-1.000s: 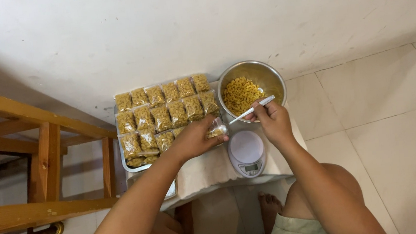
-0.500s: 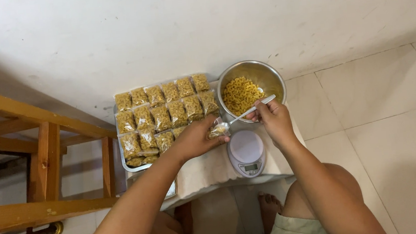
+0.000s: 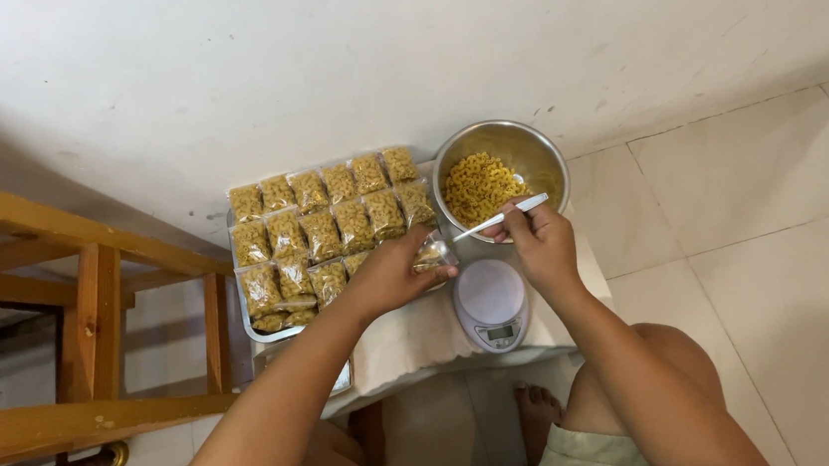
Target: Filling small plastic bags with snacks, weighing them on a digital scale for consistency, and arranging them on a tray.
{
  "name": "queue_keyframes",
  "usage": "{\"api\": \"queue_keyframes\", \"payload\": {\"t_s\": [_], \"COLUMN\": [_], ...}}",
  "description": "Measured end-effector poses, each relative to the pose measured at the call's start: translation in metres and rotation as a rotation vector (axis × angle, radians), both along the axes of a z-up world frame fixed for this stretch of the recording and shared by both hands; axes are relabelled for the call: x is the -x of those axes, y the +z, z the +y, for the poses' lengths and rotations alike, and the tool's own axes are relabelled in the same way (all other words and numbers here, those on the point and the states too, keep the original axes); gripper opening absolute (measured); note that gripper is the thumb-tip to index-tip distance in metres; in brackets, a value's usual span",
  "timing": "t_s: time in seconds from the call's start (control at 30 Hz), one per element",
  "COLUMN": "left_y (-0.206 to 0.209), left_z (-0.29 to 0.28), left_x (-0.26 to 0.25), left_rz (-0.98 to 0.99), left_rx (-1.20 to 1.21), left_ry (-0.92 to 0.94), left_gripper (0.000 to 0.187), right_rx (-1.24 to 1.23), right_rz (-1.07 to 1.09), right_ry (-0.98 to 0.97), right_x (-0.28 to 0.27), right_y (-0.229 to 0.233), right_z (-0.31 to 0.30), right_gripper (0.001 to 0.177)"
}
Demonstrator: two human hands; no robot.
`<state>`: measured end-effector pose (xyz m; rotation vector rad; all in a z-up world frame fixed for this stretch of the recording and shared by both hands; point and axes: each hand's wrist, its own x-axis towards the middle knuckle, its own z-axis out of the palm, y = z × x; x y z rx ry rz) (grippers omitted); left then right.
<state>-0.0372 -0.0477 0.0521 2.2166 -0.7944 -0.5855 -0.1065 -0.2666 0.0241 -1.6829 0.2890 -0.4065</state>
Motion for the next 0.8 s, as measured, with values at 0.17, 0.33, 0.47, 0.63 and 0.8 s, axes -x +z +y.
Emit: {"api": "queue_keyframes", "payload": {"t_s": [0.17, 0.33, 0.47, 0.63, 0.8], "left_y": [0.016, 0.011, 0.001, -0.014, -0.035], "left_z": [-0.002, 0.001, 0.005, 0.009, 0.009], "left_x": [0.002, 0.002, 0.0, -0.007, -0.015], "left_rz": [0.002, 0.03, 0.071, 0.184, 0.24], "left_rx": [0.017, 0.046, 0.078, 0.23, 0.298], "left_ry": [-0.011, 0.01, 0.056, 0.115, 0.143], "left_gripper": [0.059, 0.059, 0.064, 0.052, 0.043], "right_rx": [-0.05, -0.104, -0.105, -0.046, 0.63], "right_rz": [0.035, 0.099, 0.126, -0.024, -0.184], "right_ry": [0.014, -0.028, -0.09, -0.208, -0.093], "right_x": [-0.002, -0.004, -0.005, -0.006, 0.0], "right_y": [0.0, 0.004, 0.013, 0.01, 0.011], "right_z": [0.001, -0.002, -0.01, -0.035, -0.043], "right_gripper": [0.017, 0.017, 0.015, 0.015, 0.014]}}
